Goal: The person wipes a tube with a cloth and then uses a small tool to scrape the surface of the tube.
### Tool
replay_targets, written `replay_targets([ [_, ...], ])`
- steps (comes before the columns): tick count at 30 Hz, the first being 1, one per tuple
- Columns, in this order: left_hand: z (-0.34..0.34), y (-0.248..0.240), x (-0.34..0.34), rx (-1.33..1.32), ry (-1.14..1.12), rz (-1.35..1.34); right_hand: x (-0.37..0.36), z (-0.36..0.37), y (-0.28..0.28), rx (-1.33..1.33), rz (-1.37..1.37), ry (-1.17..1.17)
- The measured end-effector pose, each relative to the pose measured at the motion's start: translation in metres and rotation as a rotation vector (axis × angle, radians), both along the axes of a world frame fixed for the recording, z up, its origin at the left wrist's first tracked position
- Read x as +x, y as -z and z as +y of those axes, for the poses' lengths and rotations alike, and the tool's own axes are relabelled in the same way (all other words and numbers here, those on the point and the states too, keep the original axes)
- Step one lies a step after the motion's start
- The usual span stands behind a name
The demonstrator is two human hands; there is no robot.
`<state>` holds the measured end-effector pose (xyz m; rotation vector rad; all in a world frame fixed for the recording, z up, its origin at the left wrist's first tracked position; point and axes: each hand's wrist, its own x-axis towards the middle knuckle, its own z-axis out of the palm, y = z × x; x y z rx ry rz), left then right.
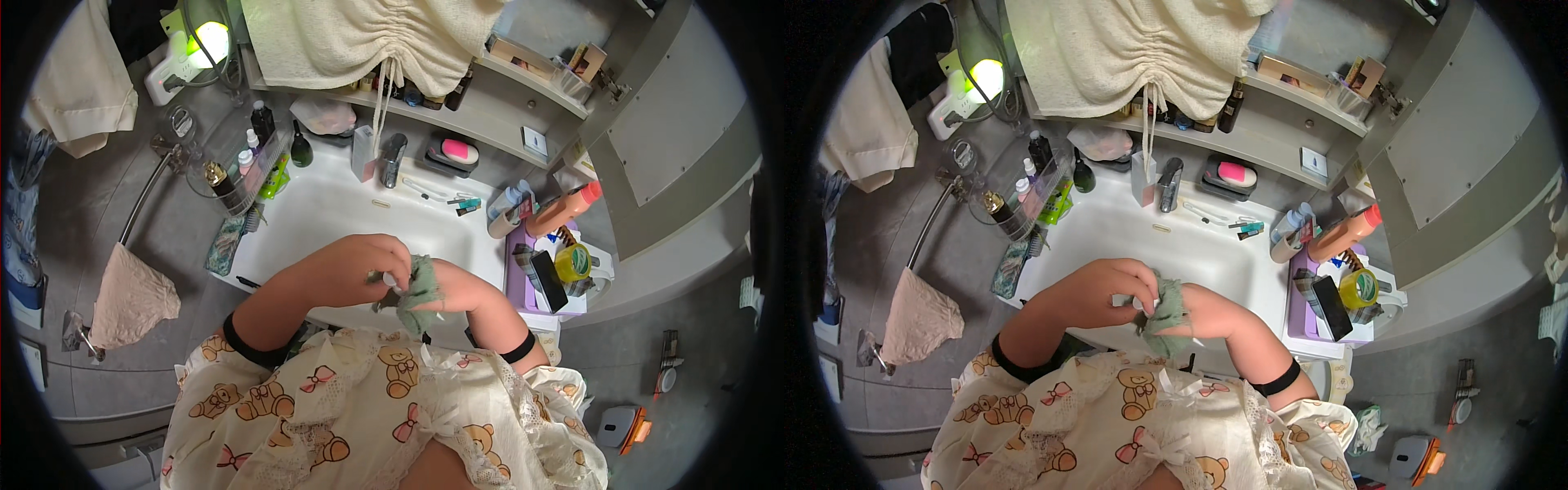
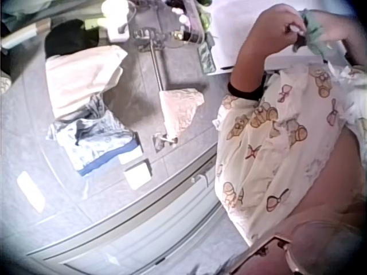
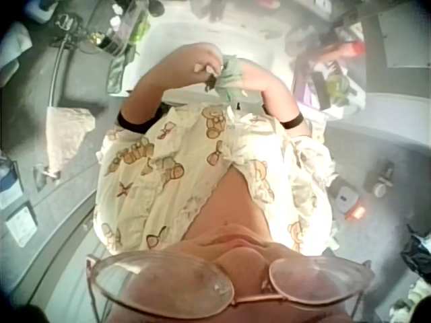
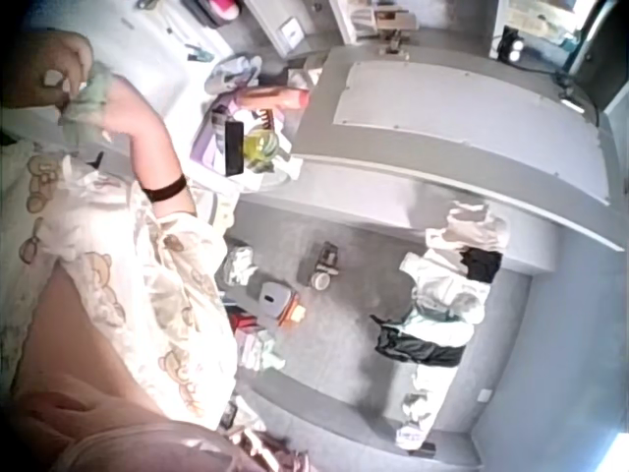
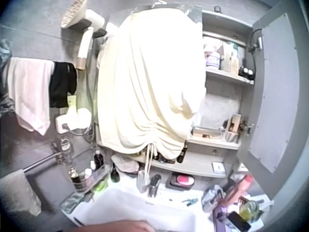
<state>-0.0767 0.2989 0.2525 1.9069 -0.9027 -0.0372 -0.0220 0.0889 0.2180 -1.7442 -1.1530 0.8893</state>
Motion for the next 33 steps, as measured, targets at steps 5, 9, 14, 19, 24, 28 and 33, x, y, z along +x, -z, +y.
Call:
replay_targets([
  [5,0.004,0.004,0.001,0.001,-0.013,-0.019,-0.006,0.008,0.010,0.169,0.231,0.036],
  [9,0.009,0.004,0.001,-0.011,-0.010,-0.024,-0.009,0.008,0.015,0.153,0.273,0.050],
  [14,0.019,-0.001,0.001,-0.025,-0.047,-0.002,-0.009,0.003,0.010,0.044,0.318,0.076],
  [19,0.025,-0.003,0.003,-0.034,-0.090,0.029,-0.007,-0.008,0.025,0.001,0.334,0.087],
  [24,0.034,-0.002,0.006,-0.024,-0.104,-0.024,-0.008,-0.018,0.029,-0.001,0.257,0.062],
  [28,0.028,-0.004,0.005,-0.056,-0.069,0.028,-0.008,-0.020,0.027,-0.008,0.257,0.052],
  [33,0.013,-0.001,0.002,-0.019,-0.066,0.071,-0.012,-0.012,0.021,0.061,0.142,0.091],
])
